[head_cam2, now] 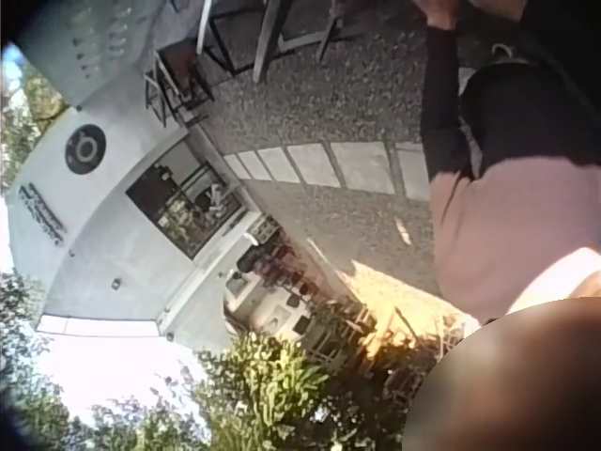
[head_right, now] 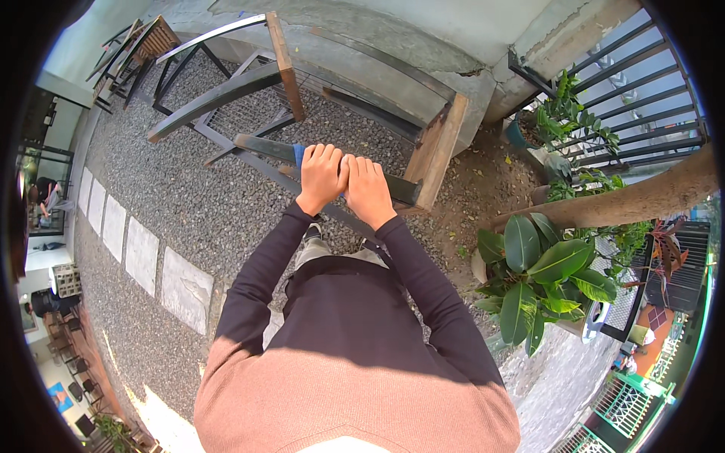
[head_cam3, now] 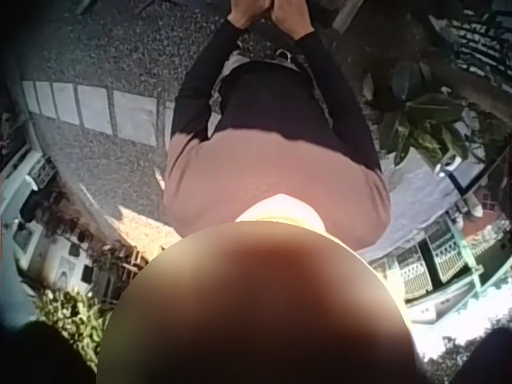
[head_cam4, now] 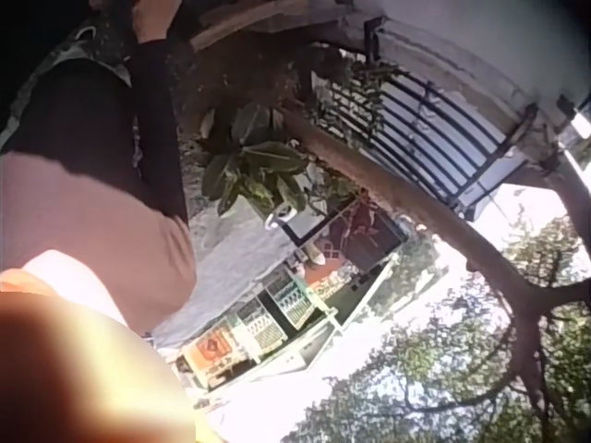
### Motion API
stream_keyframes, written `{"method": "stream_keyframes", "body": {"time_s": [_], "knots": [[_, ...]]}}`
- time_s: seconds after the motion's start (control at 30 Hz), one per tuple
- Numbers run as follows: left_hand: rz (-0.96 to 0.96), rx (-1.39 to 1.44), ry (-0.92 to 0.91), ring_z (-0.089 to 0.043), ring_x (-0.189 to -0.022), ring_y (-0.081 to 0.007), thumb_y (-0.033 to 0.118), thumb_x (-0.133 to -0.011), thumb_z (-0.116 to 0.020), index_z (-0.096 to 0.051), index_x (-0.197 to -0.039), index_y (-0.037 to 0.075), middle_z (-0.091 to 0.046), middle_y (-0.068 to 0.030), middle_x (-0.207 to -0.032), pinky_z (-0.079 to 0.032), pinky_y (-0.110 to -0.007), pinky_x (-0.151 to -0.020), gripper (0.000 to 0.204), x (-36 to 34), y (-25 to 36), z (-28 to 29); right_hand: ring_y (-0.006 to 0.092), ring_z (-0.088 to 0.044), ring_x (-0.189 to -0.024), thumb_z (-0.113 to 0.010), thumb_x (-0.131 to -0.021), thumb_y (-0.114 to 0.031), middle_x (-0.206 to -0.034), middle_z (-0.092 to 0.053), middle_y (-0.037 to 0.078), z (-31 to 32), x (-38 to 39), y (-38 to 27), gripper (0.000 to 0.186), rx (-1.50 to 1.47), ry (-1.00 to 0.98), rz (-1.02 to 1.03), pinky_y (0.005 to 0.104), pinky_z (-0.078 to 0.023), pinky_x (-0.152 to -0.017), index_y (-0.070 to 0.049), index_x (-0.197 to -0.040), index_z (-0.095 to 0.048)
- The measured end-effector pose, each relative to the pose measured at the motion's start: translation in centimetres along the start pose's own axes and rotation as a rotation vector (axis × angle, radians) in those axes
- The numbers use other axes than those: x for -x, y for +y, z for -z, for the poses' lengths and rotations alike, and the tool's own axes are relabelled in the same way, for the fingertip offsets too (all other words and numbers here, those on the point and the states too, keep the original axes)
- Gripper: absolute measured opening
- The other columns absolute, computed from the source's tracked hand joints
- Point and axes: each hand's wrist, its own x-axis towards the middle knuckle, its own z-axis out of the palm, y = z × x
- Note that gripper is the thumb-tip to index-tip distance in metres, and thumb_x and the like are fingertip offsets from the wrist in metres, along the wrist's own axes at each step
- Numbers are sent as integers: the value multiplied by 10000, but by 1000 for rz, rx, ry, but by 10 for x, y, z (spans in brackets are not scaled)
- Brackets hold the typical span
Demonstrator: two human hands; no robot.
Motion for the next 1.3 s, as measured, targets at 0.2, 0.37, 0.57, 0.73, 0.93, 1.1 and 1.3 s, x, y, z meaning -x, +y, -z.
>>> {"method": "stream_keyframes", "body": {"time_s": [0.2, 0.37, 0.57, 0.73, 0.93, 1.1, 1.3], "knots": [[-9, 7, 0, -593, -873, -318, 243, -1004, -623, -603, -830, 82, -587, -105, -847, -450, -465, -890, 238, -1, 31, -15, 328, -615, -1135, -710, -878, -157, -1231, -639, 162, 17, 25, 20, 596, -21, -35, -34, 444, -472, -1010, 67, -1413, -572], [-6, 16, -45, -609, -901, -319, 262, -997, -631, -639, -851, 84, -619, -108, -867, -459, -472, -919, 230, 0, 61, -28, 326, -622, -1213, -699, -901, -163, -1355, -659, 172, 32, 49, 35, 563, 34, -18, -57, 458, -461, -1063, 70, -1403, -591], [-18, 26, -103, -619, -934, -321, 274, -998, -632, -650, -878, 79, -637, -114, -896, -462, -478, -939, 231, -1, 89, -42, 330, -610, -1169, -703, -903, -188, -1314, -655, 175, 47, 68, 55, 569, 41, 27, -35, 465, -459, -1067, 78, -1394, -595], [-47, 43, -99, -604, -904, -310, 261, -1018, -615, -635, -878, 74, -615, -105, -882, -448, -463, -903, 235, -4, 99, -44, 333, -608, -1276, -697, -940, -208, -1346, -654, 156, 55, 78, 59, 568, 16, -14, -100, 542, -388, -1247, 41, -1437, -577], [-90, 72, -196, -604, -928, -300, 240, -1074, -585, -665, -979, 49, -625, -105, -927, -449, -441, -906, 227, -5, 89, -34, 354, -576, -1399, -790, -902, -255, -1408, -634, 188, 65, 70, 46, 752, 42, -84, -163, 572, -300, -1330, 52, -1531, -514], [-142, 99, -186, -618, -965, -292, 221, -1093, -569, -690, -1147, 4, -655, -115, -999, -457, -425, -924, 254, -6, 77, -25, 398, -525, -1477, -817, -882, -251, -1461, -610, 216, 49, 65, 46, 800, 35, -38, -117, 582, -288, -1338, 63, -1543, -493], [-176, 72, -194, -626, -974, -285, 213, -1076, -568, -686, -1150, -3, -665, -114, -1010, -462, -423, -916, 257, -4, 51, -16, 418, -557, -1407, -803, -874, -213, -1413, -621, 228, 30, 47, 33, 696, -5, -50, -145, 539, -388, -1252, 60, -1458, -539]]}}
